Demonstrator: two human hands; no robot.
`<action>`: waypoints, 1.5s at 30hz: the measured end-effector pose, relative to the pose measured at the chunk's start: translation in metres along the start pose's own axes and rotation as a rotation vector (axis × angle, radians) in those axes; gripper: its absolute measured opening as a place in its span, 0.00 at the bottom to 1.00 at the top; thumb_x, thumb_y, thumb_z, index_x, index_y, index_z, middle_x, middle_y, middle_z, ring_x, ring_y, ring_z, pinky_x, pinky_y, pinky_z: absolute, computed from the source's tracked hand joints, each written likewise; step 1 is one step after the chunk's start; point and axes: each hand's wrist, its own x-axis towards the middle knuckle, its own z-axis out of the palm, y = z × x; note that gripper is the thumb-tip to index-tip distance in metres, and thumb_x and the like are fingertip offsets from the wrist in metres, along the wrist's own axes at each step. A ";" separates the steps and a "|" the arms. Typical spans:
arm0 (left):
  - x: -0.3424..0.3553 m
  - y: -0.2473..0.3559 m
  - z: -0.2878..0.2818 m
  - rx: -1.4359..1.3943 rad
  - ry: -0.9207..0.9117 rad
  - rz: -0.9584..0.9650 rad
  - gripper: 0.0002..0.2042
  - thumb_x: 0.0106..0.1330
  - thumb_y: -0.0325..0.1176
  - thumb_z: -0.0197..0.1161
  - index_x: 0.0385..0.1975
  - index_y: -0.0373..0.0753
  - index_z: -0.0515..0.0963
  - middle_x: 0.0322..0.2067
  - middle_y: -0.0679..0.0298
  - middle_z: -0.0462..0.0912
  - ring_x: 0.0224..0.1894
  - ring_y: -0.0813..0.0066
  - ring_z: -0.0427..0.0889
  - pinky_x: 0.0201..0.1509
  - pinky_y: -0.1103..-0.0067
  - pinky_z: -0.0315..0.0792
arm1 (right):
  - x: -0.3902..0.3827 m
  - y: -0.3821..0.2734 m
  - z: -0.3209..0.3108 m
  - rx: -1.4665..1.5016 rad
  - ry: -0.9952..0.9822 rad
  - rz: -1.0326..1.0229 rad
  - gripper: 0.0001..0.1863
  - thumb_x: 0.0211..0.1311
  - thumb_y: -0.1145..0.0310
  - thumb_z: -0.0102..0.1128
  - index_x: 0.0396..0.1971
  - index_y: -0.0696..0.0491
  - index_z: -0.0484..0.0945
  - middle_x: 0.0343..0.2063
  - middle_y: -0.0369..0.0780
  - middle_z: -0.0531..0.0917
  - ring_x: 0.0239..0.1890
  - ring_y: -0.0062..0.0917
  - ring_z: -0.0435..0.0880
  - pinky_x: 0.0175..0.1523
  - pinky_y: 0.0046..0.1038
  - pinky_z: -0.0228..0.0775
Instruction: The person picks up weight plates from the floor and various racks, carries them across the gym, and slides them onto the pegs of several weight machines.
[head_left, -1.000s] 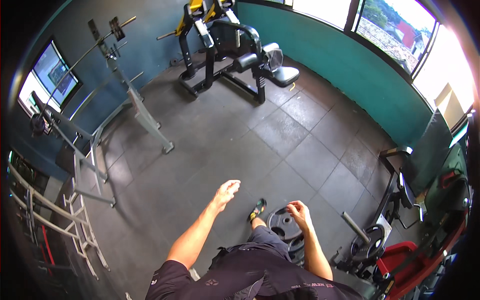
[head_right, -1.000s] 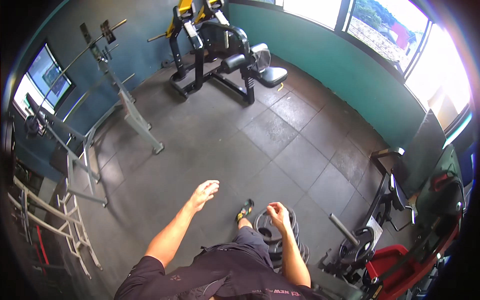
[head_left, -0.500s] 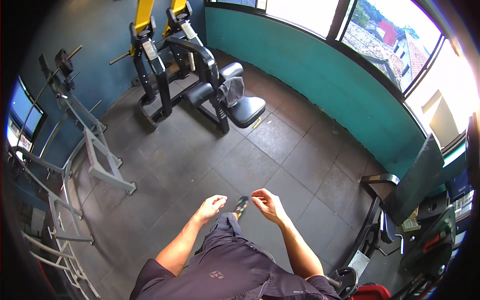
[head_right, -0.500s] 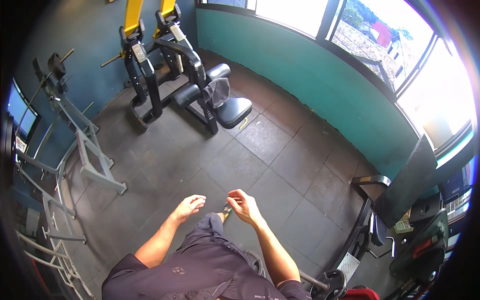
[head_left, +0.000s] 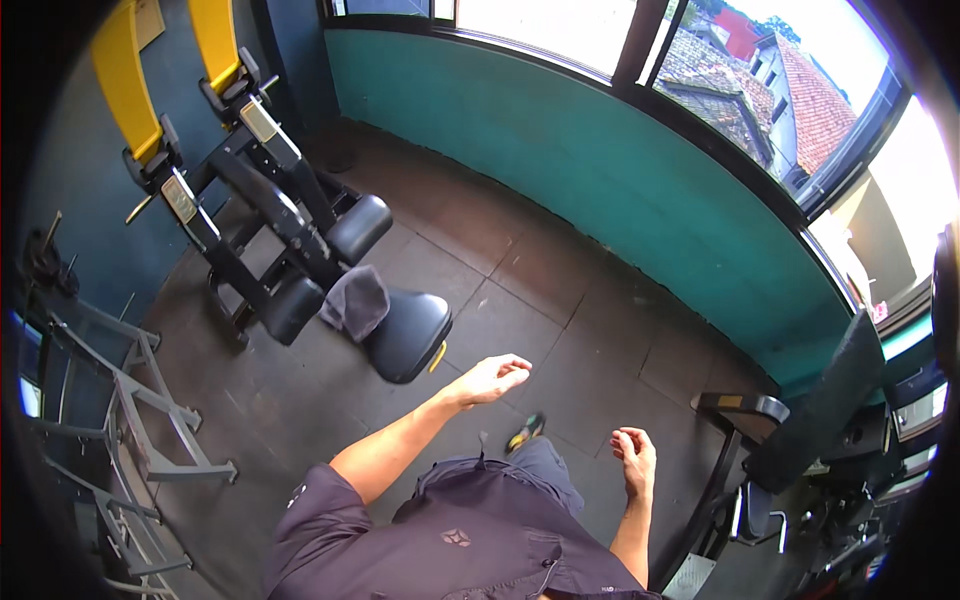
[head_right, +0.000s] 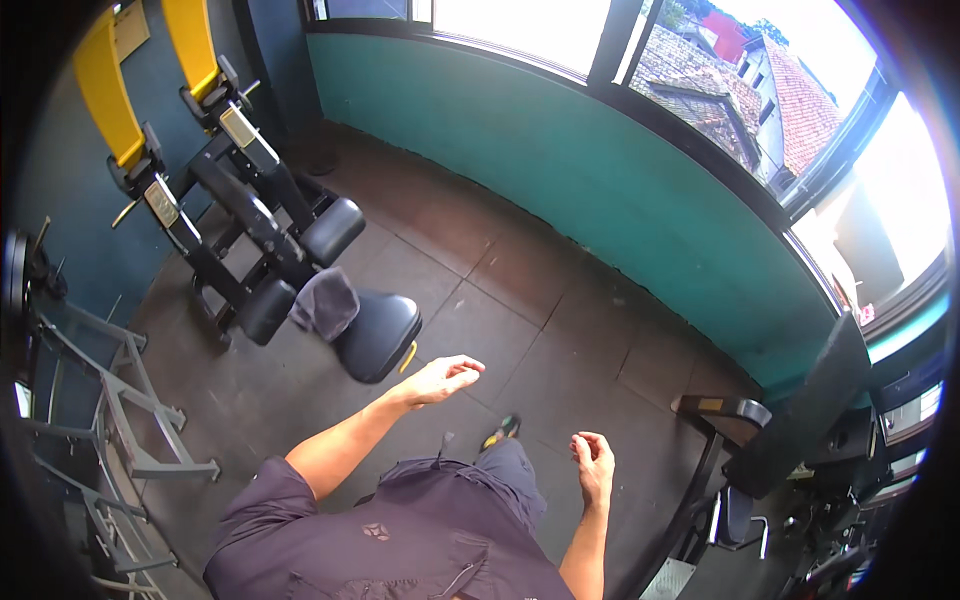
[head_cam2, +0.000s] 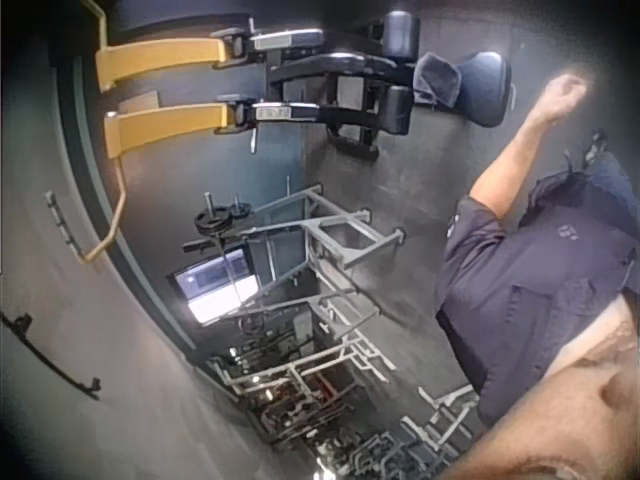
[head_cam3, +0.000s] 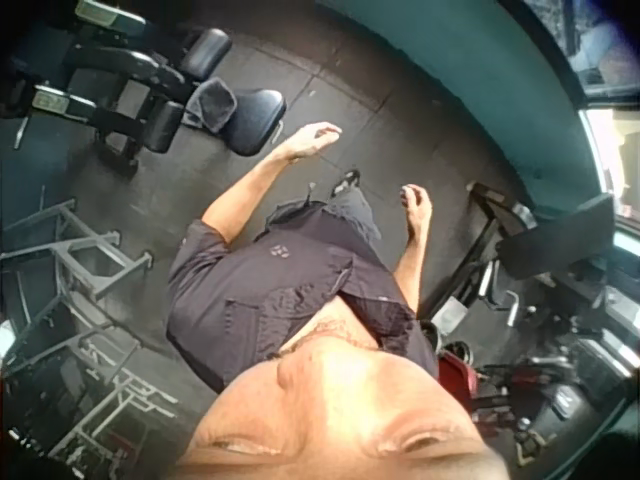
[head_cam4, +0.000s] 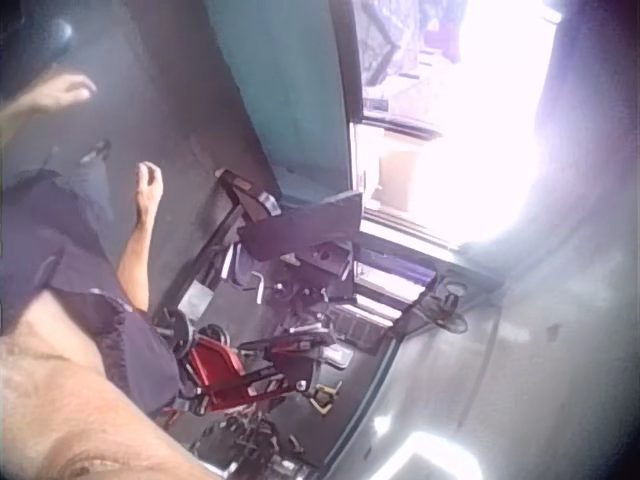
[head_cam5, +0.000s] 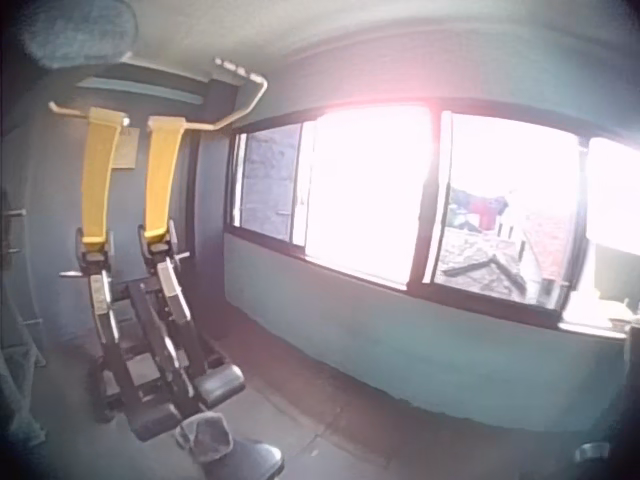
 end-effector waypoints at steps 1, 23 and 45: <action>0.027 0.013 -0.013 0.001 0.014 -0.005 0.18 0.70 0.41 0.59 0.55 0.40 0.76 0.49 0.59 0.80 0.54 0.70 0.76 0.61 0.72 0.68 | 0.033 -0.006 0.004 0.002 -0.015 0.001 0.09 0.66 0.67 0.61 0.41 0.55 0.79 0.35 0.36 0.84 0.38 0.19 0.83 0.43 0.21 0.73; 0.334 0.014 -0.361 -0.725 0.935 0.125 0.24 0.54 0.33 0.68 0.54 0.40 0.75 0.43 0.65 0.81 0.48 0.76 0.79 0.49 0.82 0.71 | 0.655 -0.389 0.459 -0.427 -1.127 -0.539 0.12 0.68 0.66 0.59 0.45 0.57 0.78 0.39 0.39 0.85 0.44 0.21 0.83 0.49 0.25 0.75; 0.557 0.120 -0.951 -0.980 1.523 -0.054 0.30 0.65 0.55 0.63 0.60 0.43 0.68 0.56 0.57 0.75 0.57 0.66 0.75 0.61 0.64 0.67 | 1.091 -0.593 1.033 -0.448 -1.142 -0.599 0.16 0.70 0.58 0.56 0.45 0.57 0.76 0.36 0.39 0.84 0.38 0.21 0.83 0.42 0.23 0.74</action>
